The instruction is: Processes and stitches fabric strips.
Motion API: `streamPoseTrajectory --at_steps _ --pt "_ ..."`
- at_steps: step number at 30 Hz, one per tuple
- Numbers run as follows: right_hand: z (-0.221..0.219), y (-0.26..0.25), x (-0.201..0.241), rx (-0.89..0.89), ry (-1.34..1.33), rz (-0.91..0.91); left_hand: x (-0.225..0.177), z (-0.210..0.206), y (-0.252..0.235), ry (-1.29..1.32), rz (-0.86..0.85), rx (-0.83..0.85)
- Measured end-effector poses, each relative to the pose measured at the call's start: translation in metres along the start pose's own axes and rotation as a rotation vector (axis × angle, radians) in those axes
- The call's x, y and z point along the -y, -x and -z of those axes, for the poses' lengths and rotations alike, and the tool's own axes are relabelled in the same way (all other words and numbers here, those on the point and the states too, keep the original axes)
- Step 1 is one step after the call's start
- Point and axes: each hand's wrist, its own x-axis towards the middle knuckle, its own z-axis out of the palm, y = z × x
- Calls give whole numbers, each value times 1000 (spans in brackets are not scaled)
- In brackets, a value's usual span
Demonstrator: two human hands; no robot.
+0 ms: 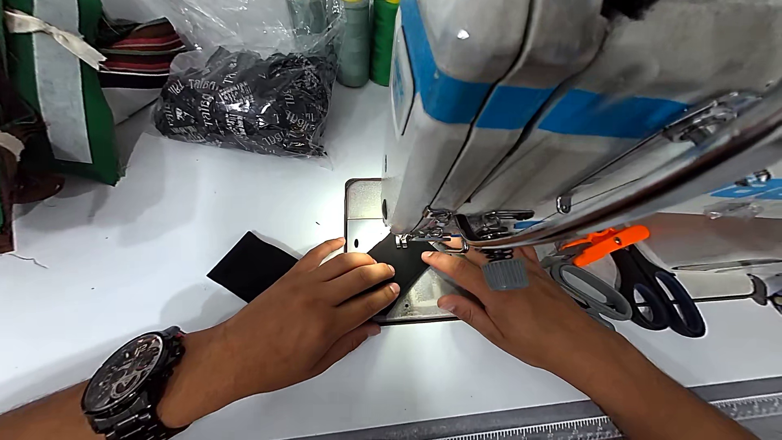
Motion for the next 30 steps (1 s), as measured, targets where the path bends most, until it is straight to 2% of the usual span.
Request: streamPoseTrajectory --at_steps 21,26,28,30 --pt "0 -9 3 40 54 -76 8 -2 -6 1 52 2" --pt "-2 -9 4 52 56 -92 -9 1 -10 -228 11 -54" --pt "-2 -10 6 46 42 -100 -21 0 -13 -374 62 -48" --pt "-1 -8 9 24 3 -91 -23 0 -15 -408 111 -34"
